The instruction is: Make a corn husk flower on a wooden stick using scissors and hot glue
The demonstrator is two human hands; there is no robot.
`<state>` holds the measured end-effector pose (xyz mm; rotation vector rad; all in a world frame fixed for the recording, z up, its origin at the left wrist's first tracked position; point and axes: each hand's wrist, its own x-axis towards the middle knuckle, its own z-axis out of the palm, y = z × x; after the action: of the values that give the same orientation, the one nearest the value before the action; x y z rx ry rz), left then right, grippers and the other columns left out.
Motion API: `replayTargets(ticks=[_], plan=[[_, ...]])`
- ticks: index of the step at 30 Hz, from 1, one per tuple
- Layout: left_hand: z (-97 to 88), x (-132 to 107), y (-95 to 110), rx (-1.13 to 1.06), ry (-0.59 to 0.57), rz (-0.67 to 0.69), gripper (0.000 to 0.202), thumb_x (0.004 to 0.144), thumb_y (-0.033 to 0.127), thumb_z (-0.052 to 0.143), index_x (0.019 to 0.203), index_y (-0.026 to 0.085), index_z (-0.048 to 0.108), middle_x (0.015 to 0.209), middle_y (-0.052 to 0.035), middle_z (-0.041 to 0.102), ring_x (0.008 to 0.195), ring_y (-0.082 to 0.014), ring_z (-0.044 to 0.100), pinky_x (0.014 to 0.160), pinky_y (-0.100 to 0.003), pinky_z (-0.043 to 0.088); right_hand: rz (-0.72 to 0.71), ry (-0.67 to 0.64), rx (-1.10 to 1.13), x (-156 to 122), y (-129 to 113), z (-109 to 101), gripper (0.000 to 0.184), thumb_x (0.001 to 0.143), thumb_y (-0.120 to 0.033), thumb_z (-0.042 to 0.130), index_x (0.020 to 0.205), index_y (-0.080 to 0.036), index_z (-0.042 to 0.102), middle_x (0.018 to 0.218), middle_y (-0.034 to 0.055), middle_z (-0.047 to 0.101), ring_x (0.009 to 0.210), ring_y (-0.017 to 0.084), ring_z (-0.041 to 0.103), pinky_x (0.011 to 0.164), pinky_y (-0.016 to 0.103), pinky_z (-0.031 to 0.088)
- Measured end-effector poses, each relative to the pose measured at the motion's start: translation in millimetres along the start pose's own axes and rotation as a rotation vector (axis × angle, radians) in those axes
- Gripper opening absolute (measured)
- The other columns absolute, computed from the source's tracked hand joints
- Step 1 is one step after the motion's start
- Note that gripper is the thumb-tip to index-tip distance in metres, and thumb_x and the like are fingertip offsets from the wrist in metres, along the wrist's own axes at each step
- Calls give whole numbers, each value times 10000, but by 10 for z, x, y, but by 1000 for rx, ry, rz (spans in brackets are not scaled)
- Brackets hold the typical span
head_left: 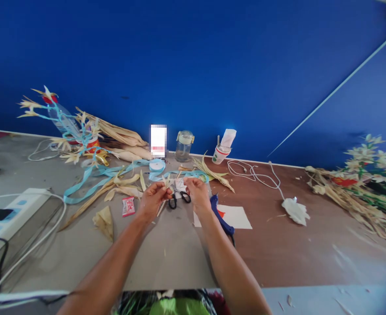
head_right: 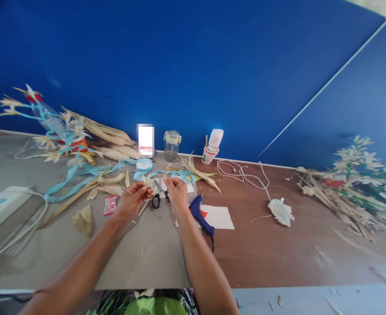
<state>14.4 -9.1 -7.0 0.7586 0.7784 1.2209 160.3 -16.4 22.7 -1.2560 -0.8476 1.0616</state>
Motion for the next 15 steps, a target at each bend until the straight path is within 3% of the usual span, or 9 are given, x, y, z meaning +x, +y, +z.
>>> replayTargets(ticks=[2,7,11,15], plan=[[-7,-5,-1,-1,-22,6,276,651,270,750,808,154,555,659,6,645,561,-97,602,576,-223,476,-13,-25,-22,-9,-4,-3,276,675,-420,612,583,-175,523,451,-68,394,442,73,312,451,225,218],[-9,-13,-1,-3,-62,10,245,660,259,748,799,147,582,652,4,645,560,-90,593,566,-210,469,-59,32,-26,-45,-37,19,191,679,-367,610,711,-178,598,506,-56,461,475,90,379,481,224,280],[4,-15,16,-4,-77,21,251,645,264,762,787,143,594,643,-5,650,551,-99,594,561,-218,471,-46,-51,-81,-56,-31,25,336,735,-461,571,574,-166,567,474,-38,443,469,89,373,483,232,289],[24,-29,32,-8,-79,12,268,628,279,777,779,145,601,643,-9,656,555,-105,600,570,-223,476,-71,-69,-30,-74,-26,63,248,678,-394,649,785,-170,633,606,-36,542,519,90,431,532,229,354]])
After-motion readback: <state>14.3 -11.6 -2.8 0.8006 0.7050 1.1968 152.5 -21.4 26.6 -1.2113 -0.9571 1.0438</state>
